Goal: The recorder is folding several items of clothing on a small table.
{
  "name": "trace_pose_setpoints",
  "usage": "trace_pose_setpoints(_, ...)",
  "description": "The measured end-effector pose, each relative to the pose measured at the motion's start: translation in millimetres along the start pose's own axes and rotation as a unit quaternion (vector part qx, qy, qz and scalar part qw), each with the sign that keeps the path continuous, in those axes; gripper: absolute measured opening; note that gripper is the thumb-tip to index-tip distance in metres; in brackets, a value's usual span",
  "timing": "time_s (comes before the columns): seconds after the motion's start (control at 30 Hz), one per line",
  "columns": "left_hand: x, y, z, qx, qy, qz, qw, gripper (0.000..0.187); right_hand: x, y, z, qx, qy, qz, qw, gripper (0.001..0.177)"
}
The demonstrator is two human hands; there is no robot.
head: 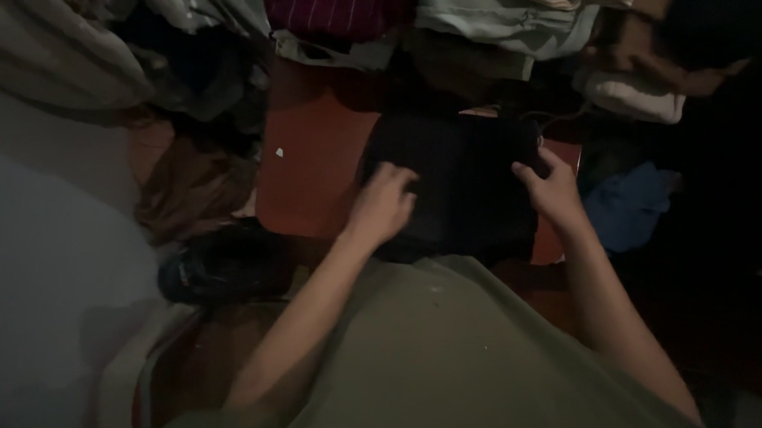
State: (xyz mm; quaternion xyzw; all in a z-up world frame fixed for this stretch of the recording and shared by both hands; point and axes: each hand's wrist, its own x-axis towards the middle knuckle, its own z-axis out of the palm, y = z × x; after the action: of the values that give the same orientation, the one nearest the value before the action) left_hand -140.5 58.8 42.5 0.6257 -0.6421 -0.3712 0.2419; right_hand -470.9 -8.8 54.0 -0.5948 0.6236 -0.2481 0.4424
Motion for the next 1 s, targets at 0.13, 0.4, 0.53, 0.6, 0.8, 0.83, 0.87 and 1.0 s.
trace_pose_setpoints(0.13, 25, -9, 35, 0.007, -0.123, 0.083, 0.989, 0.045, 5, -7, 9, 0.014, 0.013, 0.032, 0.999, 0.048)
trace_pose_setpoints(0.4, 57, -16, 40, 0.08, -0.227, 0.0, 0.971, 0.073, 20, -44, 72, 0.007, 0.055, -0.053, 0.997, 0.053)
trace_pose_setpoints(0.53, 89, -83, 72, -0.102, -0.247, -0.098, 0.959, 0.074, 22, -105, 119, 0.055, 0.04, 0.033, 0.997, 0.054)
trace_pose_setpoints(0.6, 99, -93, 60, -0.296, -0.212, -0.105, 0.926, 0.075, 28, -117, 144, 0.043, 0.026, 0.06, 0.997, 0.057)
trace_pose_setpoints(0.8, 88, -61, 2, -0.374, -0.182, -0.277, 0.866, 0.093, -1, -81, 171, -0.027, 0.001, -0.141, 0.99, 0.034)
trace_pose_setpoints(0.83, 89, -69, 13, -0.375, -0.181, -0.277, 0.866, 0.093, -9, -81, 167, -0.028, 0.0, -0.14, 0.99, 0.034)
trace_pose_setpoints(0.87, 90, -77, 24, -0.297, -0.169, -0.248, 0.907, 0.093, -18, -81, 161, -0.069, 0.012, -0.124, 0.99, 0.034)
trace_pose_setpoints(1.0, 71, -41, 2, -0.244, -0.066, -0.158, 0.954, 0.077, -47, -40, 148, -0.142, 0.027, -0.047, 0.988, 0.037)
